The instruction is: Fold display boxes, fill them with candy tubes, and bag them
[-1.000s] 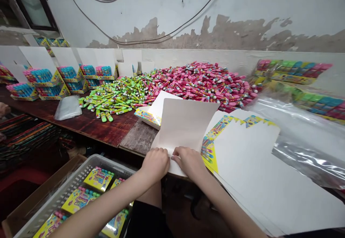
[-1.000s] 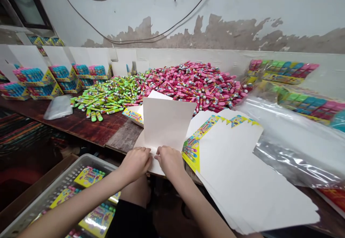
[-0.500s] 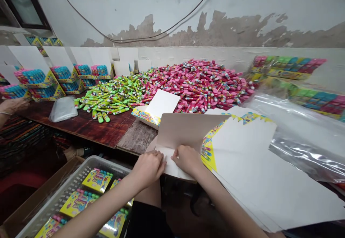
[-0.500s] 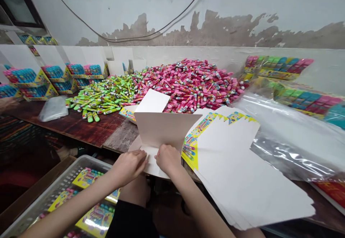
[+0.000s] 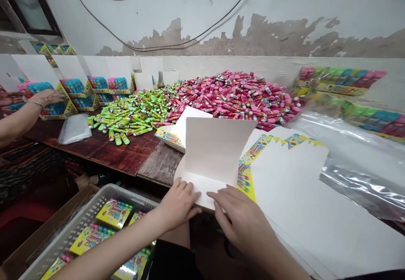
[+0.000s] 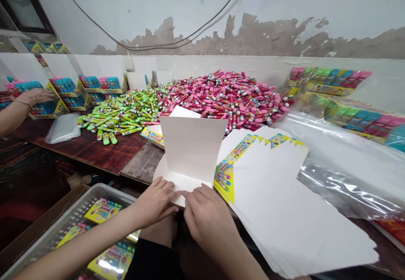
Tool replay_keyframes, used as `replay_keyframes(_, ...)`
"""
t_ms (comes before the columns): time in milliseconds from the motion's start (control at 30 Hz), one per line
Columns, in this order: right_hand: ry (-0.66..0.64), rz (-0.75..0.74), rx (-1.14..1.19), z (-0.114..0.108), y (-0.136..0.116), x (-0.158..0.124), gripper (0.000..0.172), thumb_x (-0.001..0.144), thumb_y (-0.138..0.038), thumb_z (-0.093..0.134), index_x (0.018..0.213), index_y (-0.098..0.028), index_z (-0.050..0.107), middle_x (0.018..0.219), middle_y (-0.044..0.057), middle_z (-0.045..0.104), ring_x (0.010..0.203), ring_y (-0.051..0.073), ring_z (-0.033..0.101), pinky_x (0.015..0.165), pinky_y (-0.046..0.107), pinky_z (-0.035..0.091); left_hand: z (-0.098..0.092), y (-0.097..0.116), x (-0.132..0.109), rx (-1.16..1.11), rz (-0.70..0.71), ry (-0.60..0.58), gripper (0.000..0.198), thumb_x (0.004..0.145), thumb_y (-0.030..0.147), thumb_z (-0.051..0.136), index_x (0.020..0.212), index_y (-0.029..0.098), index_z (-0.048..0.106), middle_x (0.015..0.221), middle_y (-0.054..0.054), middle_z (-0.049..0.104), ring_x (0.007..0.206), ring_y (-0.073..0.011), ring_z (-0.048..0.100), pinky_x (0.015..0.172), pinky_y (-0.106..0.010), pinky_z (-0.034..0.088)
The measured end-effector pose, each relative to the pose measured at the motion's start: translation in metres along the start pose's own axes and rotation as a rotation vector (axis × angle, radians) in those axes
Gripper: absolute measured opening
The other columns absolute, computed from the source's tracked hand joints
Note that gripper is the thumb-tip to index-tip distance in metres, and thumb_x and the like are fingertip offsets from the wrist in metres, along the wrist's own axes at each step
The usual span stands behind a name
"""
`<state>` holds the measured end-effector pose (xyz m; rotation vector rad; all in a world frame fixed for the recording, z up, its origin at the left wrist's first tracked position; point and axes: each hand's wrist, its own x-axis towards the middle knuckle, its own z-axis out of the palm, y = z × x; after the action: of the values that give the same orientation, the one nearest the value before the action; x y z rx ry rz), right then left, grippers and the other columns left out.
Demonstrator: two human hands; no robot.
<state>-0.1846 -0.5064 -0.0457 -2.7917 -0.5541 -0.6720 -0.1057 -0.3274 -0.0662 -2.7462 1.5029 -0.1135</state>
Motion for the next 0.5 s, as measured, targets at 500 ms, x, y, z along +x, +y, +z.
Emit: replay_keyframes(500,0.534,0.034,0.048,0.013,0.029,-0.016,0.031,0.087,-0.02,0.049,0.116,-0.021,0.056,0.114,0.008,0.063,0.108,0.022,0.058,0.09,0.04,0.047,-0.106,-0.103,-0.031,-0.017,0.018,0.463,0.017,0.092,0.032,0.048,0.099,0.02,0.057,0.089,-0.001,0.067,0.085,-0.0135,0.062,0.106,-0.037,0.036)
